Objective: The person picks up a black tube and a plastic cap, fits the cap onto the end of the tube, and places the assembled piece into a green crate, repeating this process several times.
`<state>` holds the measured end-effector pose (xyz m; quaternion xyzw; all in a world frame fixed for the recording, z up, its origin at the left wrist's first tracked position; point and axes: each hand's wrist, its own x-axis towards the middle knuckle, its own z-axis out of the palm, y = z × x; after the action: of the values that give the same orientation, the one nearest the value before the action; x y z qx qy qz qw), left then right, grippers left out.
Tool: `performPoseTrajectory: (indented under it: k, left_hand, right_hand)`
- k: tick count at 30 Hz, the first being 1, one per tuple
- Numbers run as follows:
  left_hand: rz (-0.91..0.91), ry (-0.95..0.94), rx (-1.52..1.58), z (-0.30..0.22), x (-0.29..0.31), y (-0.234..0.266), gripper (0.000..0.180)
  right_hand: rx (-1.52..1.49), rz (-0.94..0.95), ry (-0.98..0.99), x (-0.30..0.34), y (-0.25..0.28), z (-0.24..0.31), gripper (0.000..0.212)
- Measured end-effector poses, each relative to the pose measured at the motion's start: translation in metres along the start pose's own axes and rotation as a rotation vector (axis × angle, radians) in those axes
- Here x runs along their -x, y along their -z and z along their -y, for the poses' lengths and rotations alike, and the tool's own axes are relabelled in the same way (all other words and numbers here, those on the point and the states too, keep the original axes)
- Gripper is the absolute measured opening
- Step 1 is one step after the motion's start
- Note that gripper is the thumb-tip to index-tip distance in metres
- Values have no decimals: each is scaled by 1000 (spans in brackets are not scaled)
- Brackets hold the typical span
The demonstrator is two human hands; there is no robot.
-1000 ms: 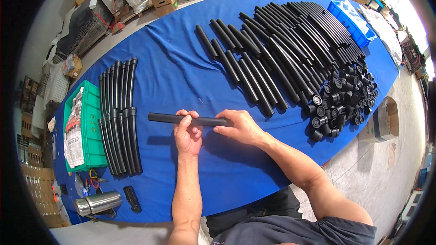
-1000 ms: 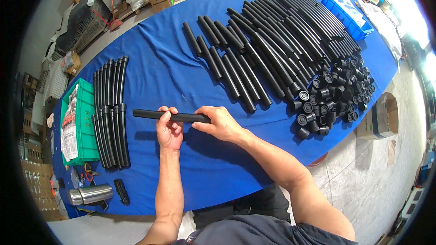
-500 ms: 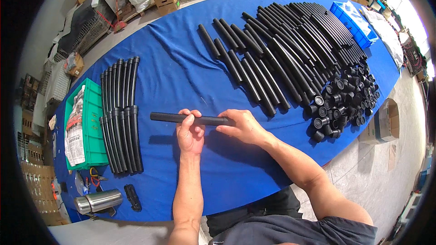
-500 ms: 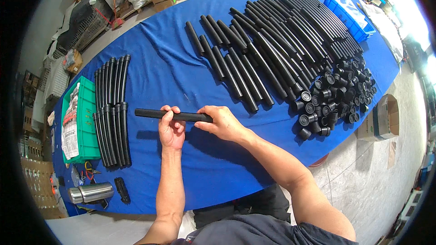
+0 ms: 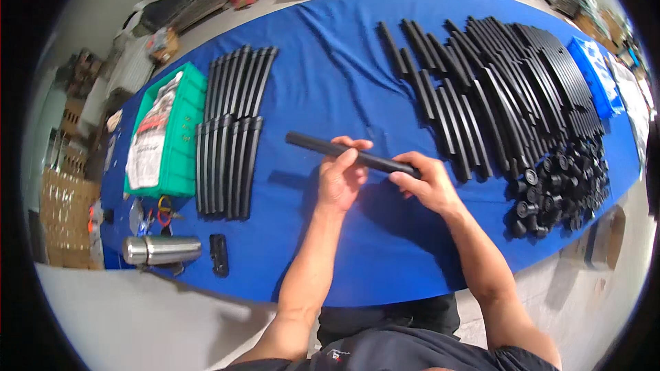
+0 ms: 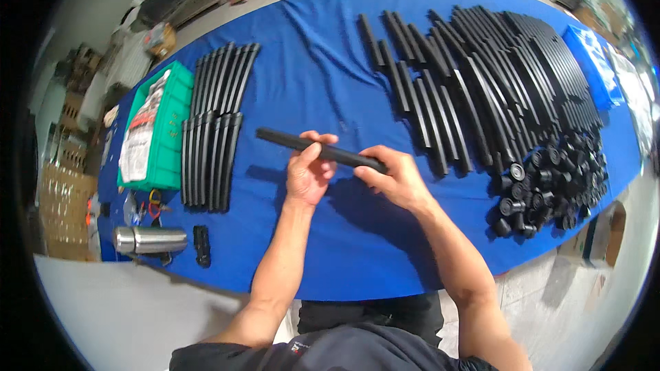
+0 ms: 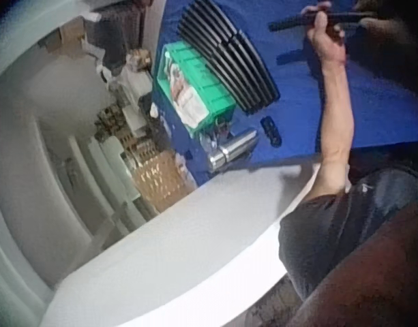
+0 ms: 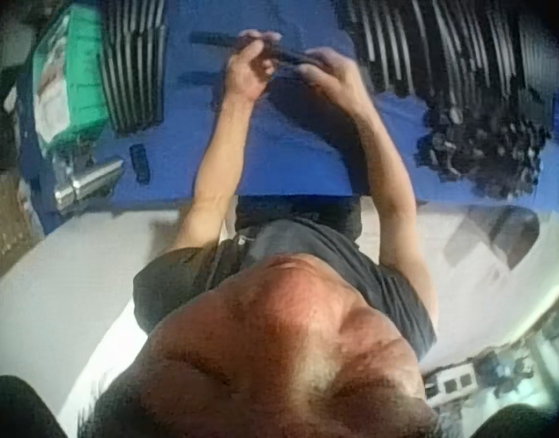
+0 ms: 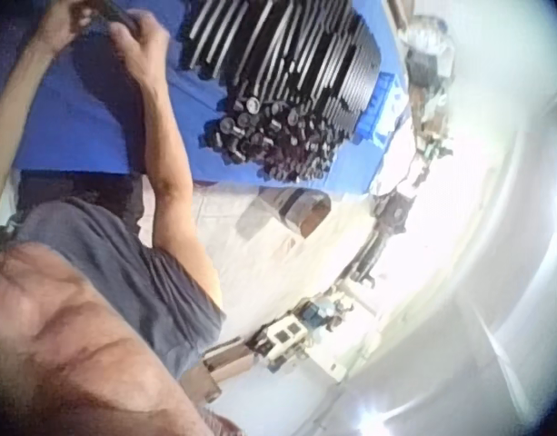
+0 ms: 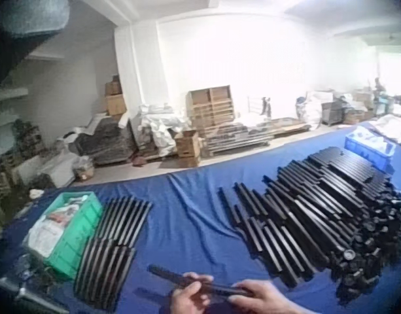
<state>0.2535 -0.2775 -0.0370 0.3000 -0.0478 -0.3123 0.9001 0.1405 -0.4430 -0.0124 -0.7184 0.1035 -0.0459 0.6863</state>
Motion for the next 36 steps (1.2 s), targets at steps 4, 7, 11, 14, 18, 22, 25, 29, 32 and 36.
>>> performPoseTrajectory:
  k: [4, 7, 11, 14, 18, 22, 25, 29, 32, 36]
  left_hand:
    - [34, 16, 26, 5, -7, 14, 14]
    - [63, 6, 45, 4, -8, 17, 14]
    - [47, 15, 29, 3, -4, 14, 15]
    - [51, 9, 23, 2, -4, 13, 17]
    - [75, 14, 7, 2, -5, 14, 19]
    - [58, 27, -12, -1, -3, 8, 19]
    - [65, 27, 7, 1, -5, 8, 19]
    - [65, 18, 2, 0, -4, 9, 20]
    - [93, 32, -11, -1, -4, 10, 20]
    - [105, 24, 7, -1, -3, 13, 21]
  right_hand:
    - [313, -85, 182, 0, -2, -5, 27]
    - [-22, 13, -130, 2, -4, 2, 26]
    - [-122, 21, -147, -2, -3, -5, 24]
    - [101, -24, 59, -1, -6, -10, 22]
    - [-65, 15, -134, 0, -7, -1, 21]
    - [-291, 92, -252, -2, 3, -6, 22]
    - [21, -10, -29, -1, -5, -6, 20]
    - [90, -1, -23, 0, -7, 2, 22]
    - [-209, 113, -243, -1, 3, 2, 21]
    - [-235, 90, -208, -2, -3, -1, 20]
